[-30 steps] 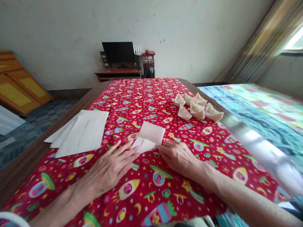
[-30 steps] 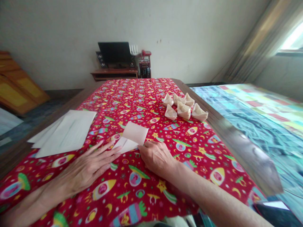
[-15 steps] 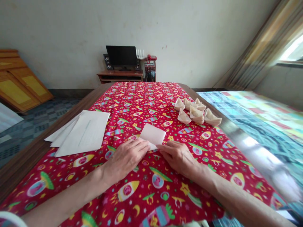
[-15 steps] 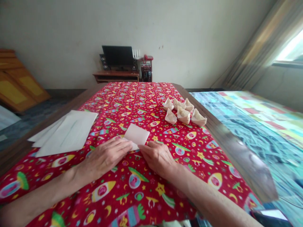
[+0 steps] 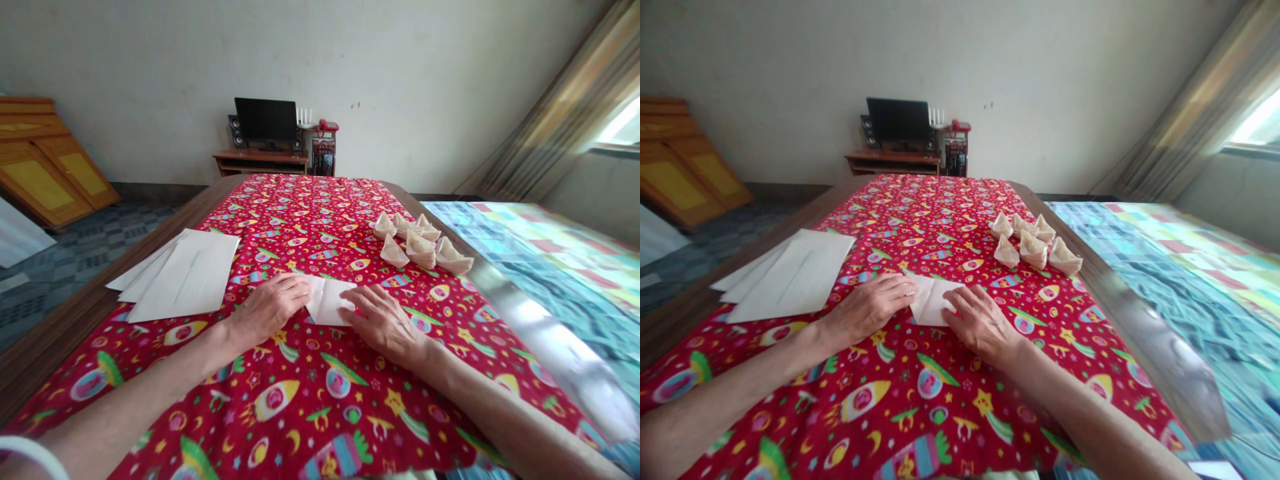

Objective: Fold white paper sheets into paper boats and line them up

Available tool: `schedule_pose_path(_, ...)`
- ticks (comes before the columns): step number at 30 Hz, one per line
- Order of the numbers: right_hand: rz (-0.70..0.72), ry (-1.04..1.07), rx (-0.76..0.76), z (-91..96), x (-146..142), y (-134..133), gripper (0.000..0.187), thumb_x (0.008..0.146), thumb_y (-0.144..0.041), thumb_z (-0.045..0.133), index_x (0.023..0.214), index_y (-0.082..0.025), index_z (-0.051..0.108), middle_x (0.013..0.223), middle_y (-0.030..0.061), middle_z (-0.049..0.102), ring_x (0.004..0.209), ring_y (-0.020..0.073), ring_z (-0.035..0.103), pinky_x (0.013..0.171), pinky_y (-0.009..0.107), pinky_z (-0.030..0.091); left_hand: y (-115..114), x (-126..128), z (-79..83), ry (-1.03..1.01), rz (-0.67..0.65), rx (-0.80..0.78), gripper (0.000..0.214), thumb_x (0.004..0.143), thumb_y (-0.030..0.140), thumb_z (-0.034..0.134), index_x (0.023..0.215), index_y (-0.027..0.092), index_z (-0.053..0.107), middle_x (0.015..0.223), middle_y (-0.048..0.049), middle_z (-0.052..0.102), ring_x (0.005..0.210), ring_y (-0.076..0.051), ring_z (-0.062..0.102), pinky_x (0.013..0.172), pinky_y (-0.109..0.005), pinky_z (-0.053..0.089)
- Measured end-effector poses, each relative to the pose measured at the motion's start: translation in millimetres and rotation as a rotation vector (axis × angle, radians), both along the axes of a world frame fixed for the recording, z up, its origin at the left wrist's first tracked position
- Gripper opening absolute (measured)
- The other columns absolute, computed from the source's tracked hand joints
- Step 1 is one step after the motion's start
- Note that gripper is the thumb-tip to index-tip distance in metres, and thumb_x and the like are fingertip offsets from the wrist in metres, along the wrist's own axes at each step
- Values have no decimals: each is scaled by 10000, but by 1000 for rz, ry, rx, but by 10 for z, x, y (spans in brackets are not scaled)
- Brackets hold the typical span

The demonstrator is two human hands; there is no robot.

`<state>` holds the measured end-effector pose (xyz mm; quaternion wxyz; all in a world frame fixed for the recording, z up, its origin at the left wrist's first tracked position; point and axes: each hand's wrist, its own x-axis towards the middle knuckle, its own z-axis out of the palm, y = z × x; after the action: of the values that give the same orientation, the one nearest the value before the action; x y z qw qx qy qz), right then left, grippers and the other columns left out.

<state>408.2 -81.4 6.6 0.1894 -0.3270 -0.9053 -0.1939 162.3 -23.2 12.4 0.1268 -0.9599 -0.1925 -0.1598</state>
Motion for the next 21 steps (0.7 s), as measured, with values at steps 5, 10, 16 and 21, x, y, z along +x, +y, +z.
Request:
schedule_pose_path(5, 118, -22, -61, 33, -132, -167, 194, 934, -174, 433, 928, -140, 623, 957, 93, 656, 853, 180, 568, 712, 334, 439, -113, -17, -95, -60, -19, -144, 337, 874, 42, 418, 1155, 138, 579, 1184, -68, 615, 1157, -188, 504, 1029, -355, 401)
schedule_pose_path(10, 155, 1, -146, -57, -72, -105, 230, 943, -203, 433, 1112, -162, 584, 1189, 113, 606, 1053, 203, 552, 837, 360, 451, -222, -92, -200, -90, -8, -245, 482, 834, 2, 374, 1268, 156, 515, 1304, -72, 553, 1233, -170, 466, 1072, -371, 370)
schedule_pose_path(16, 198, 253, -360, -71, -92, -78, 178, 916, -253, 498, 971, -179, 650, 1033, 77, 672, 979, 184, 575, 830, 322, 478, -270, -122, -230, -100, 8, -265, 477, 845, 15, 346, 1261, 149, 537, 1314, -73, 549, 1257, -183, 449, 1054, -384, 401)
schedule_pose_path(21, -44, 507, -622, -13, -186, -51, 225, 907, -263, 509, 756, -178, 652, 768, 25, 659, 705, 118, 584, 657, 221, 458, -305, -107, -188, -101, 0, -253, 466, 846, 11, 343, 1246, 138, 546, 1283, -81, 569, 1235, -187, 462, 1042, -380, 414)
